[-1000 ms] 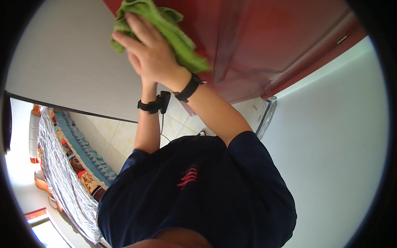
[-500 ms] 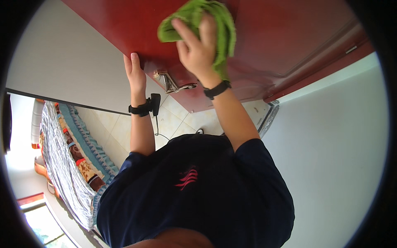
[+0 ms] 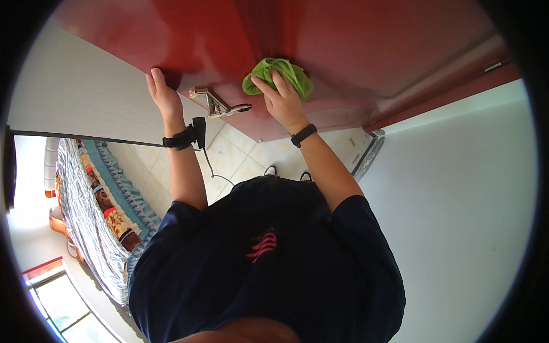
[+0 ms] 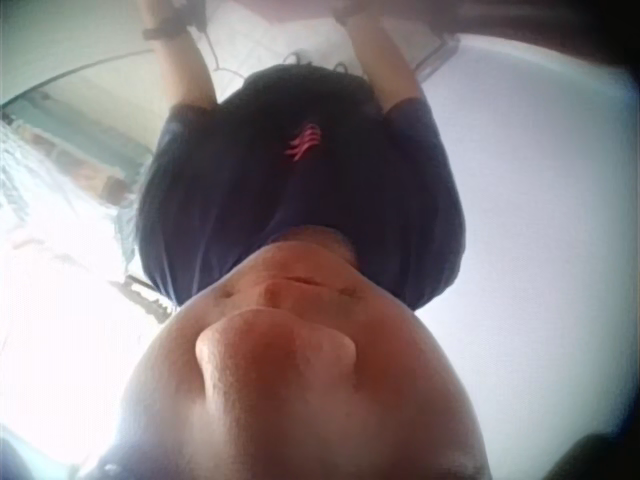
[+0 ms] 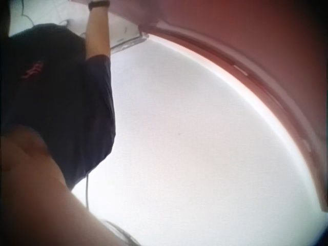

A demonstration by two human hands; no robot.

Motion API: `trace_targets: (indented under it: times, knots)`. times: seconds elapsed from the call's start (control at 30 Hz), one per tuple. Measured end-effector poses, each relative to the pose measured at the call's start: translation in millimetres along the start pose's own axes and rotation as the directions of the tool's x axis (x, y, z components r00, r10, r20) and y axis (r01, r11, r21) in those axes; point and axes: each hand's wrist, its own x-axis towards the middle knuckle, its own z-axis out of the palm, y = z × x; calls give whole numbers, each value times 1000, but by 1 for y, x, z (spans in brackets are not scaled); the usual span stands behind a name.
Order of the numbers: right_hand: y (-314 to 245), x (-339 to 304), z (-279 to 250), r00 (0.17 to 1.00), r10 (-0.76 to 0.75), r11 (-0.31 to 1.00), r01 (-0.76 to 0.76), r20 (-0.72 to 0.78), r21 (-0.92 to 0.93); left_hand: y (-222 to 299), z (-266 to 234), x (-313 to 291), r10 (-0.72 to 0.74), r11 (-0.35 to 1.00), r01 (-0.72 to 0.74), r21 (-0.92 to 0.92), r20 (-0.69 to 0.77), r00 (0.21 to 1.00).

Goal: The person wipes an electrical outlet on a wall and then the handle and edges of a red door with a cloth.

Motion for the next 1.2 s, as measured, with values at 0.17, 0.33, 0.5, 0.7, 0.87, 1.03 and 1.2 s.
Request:
trace_targets:
  times: [0.17, 0.33, 0.5, 0.7, 0.87, 1.03, 1.2]
  knots:
    - [-6, 36, -18, 997, 31, 998, -27, -66, 58, 5, -5, -2, -31, 999, 31, 7, 9, 999]
    - [-9, 105, -43, 966, -129, 986, 148, -224, 71, 3, 0, -3, 16, 1000, -15, -18, 29, 999]
    - [-50, 130, -58, 998, -60, 990, 62, -21, 124, 3, -5, -6, -2, 999, 3, -38, 17, 1000]
    - [-51, 93, -15, 942, -297, 895, 218, 156, 390, 3, -4, -6, 11, 999, -10, -32, 29, 1000]
    - [-35, 52, -3, 875, -353, 879, 189, 331, 437, 8, -2, -8, 20, 1000, -20, 8, 20, 1000]
    - [-9, 25, -8, 897, -301, 921, 186, 323, 341, 6, -2, -6, 20, 1000, -21, 8, 39, 999]
    - [14, -18, -2, 983, -142, 984, 127, 114, 128, 7, 0, -6, 48, 999, -47, -27, 47, 998]
